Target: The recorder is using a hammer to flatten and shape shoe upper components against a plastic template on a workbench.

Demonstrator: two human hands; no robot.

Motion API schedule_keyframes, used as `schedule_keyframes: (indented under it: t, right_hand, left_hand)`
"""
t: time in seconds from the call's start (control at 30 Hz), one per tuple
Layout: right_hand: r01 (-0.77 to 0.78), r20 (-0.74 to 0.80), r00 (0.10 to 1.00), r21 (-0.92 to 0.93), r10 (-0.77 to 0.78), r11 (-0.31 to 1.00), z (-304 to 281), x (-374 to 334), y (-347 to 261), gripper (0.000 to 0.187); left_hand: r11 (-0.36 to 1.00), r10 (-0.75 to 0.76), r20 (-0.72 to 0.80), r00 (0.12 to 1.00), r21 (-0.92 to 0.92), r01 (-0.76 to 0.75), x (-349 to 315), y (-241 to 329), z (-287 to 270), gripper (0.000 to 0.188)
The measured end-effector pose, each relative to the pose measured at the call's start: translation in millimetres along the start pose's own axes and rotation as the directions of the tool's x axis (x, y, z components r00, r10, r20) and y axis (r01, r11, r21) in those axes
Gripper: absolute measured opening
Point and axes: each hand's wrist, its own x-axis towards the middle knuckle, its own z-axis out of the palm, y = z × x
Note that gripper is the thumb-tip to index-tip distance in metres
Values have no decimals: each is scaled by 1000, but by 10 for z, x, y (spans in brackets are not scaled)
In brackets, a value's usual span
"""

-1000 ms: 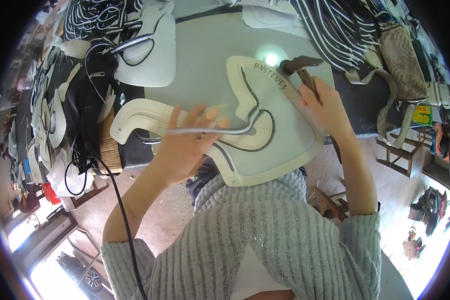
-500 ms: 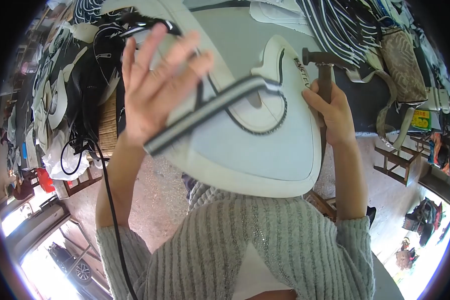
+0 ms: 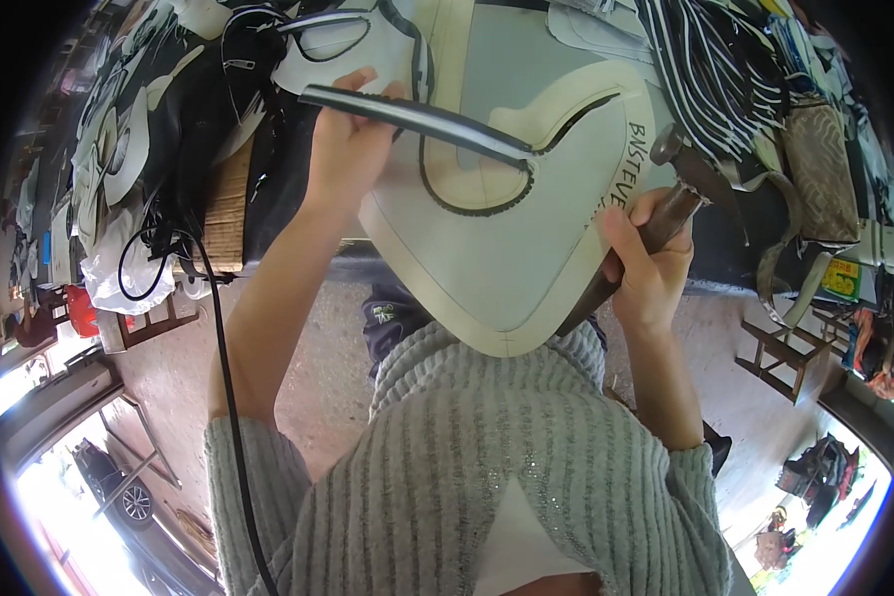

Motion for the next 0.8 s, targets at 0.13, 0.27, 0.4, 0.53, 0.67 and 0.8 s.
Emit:
schedule_keyframes:
  t: [0.13,0.27,0.4,0.53,0.67,0.8]
  right_hand:
    - [-38,117,992,-56,44,998,-115,-109,-84,22]
    - [5,100,995,-201,16,980,-233,-71,-232,15]
    - [78,39,997,-269,-70,960,-200,144,-378,15]
    - [49,166,986,-326,6,944,24,384,-364,17]
    - [28,309,944,-417,113,908,127,738,-259,18]
    - [45,268,960,-427,79,903,237,924,-256,18]
  left_hand:
    - [938,262,14,965,231,-258,85,192,-17,32]
    - [800,474,276,836,261,-540,266,329,-119,38]
    - [701,436,599,672,242,-671,258,132,162,49]
    - [541,572,490,658,376,-752,183,2,362,47]
    - [438,658,425,622,457,-775,177,13,300,42]
    - [998,42,396,917,-59,-20,-315,307,180,38]
